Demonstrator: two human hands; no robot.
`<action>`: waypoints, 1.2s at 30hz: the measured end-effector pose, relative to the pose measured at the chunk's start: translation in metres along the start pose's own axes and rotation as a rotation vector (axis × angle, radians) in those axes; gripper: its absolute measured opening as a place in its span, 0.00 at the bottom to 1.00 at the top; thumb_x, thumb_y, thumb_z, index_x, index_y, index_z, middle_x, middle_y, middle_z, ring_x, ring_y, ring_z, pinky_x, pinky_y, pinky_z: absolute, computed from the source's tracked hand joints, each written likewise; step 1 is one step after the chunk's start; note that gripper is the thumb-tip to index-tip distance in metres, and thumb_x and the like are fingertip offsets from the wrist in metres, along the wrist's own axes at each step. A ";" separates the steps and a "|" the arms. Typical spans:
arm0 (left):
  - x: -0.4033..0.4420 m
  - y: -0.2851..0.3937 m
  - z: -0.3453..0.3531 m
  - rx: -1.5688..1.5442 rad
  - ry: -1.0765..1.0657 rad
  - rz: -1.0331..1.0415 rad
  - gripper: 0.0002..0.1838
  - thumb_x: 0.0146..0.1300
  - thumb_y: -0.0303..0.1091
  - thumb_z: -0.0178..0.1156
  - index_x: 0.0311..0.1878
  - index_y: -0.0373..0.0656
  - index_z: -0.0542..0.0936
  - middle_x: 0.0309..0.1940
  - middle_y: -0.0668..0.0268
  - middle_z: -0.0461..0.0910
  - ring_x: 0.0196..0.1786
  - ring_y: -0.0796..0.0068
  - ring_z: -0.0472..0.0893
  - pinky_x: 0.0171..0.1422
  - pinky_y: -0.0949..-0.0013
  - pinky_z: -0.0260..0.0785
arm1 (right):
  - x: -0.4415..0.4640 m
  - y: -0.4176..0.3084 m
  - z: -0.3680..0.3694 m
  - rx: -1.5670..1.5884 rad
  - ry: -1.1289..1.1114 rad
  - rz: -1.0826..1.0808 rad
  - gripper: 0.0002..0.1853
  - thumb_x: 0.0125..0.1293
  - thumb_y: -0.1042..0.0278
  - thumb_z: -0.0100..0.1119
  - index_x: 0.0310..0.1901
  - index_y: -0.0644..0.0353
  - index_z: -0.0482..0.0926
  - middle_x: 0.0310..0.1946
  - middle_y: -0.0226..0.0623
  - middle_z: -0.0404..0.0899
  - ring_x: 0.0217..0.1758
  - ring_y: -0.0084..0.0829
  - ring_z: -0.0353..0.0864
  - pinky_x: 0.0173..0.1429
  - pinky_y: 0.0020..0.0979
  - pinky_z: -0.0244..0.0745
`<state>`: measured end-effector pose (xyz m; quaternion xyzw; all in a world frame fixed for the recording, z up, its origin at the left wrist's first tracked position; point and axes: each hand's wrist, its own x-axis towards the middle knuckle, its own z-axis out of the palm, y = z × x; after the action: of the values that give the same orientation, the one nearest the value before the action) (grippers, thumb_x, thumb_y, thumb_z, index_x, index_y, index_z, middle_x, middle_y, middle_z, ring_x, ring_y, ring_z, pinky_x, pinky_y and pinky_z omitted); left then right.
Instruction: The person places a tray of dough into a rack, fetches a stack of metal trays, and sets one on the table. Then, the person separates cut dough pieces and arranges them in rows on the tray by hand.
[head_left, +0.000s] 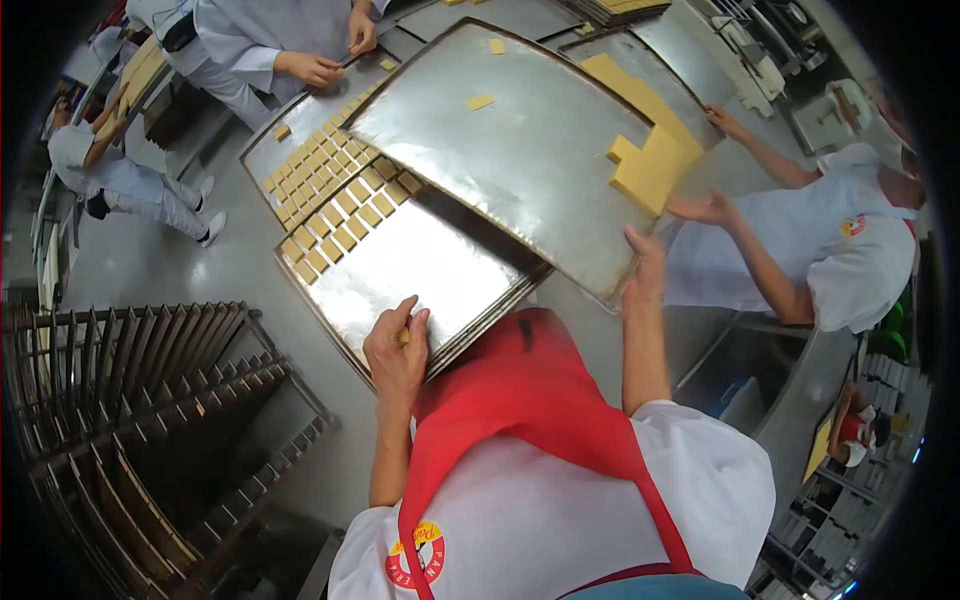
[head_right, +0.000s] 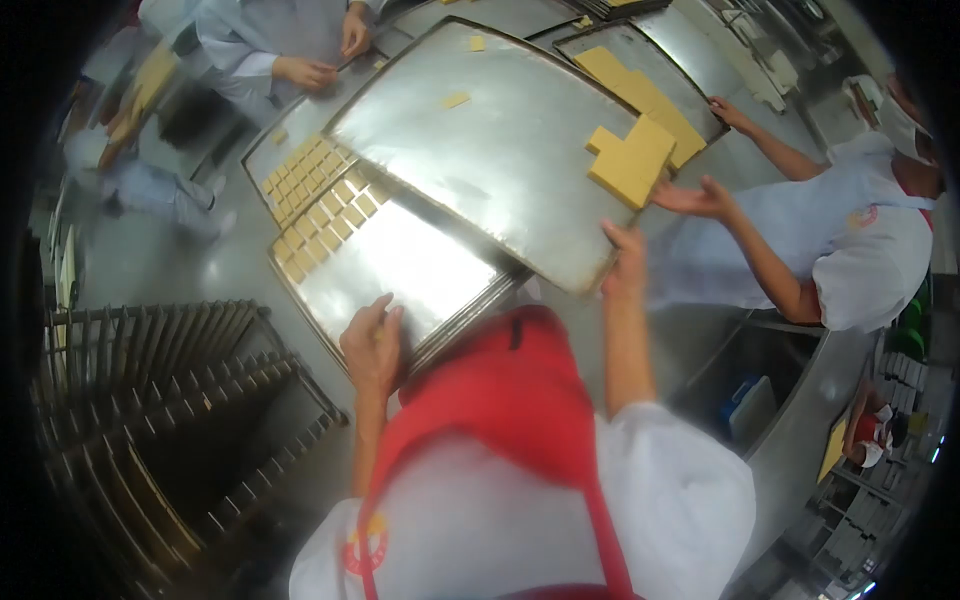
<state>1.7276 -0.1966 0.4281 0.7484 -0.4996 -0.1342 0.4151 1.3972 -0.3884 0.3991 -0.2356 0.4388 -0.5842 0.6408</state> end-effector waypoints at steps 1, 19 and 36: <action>0.002 0.003 0.003 -0.018 0.009 0.012 0.11 0.65 0.29 0.70 0.50 0.38 0.88 0.29 0.54 0.82 0.31 0.57 0.83 0.39 0.59 0.74 | 0.006 -0.001 -0.008 0.001 -0.006 0.009 0.26 0.61 0.78 0.66 0.62 0.69 0.76 0.52 0.43 0.84 0.52 0.39 0.86 0.57 0.39 0.83; 0.017 0.074 0.074 -0.132 -0.119 -0.109 0.17 0.63 0.32 0.73 0.55 0.39 0.87 0.27 0.57 0.81 0.30 0.64 0.82 0.38 0.63 0.74 | 0.111 -0.053 -0.090 0.524 -0.097 -0.037 0.36 0.77 0.35 0.51 0.73 0.57 0.70 0.68 0.41 0.76 0.71 0.45 0.75 0.71 0.50 0.73; 0.086 0.049 0.103 0.254 0.033 -0.084 0.15 0.64 0.39 0.68 0.50 0.41 0.89 0.34 0.52 0.87 0.39 0.49 0.87 0.47 0.52 0.77 | 0.121 0.046 0.130 -1.174 -0.899 -0.844 0.11 0.63 0.70 0.68 0.46 0.60 0.86 0.39 0.41 0.86 0.40 0.42 0.85 0.46 0.38 0.79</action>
<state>1.6729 -0.3280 0.4197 0.8174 -0.4740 -0.0748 0.3188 1.5234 -0.5222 0.3924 -0.8833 0.2497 -0.3026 0.2566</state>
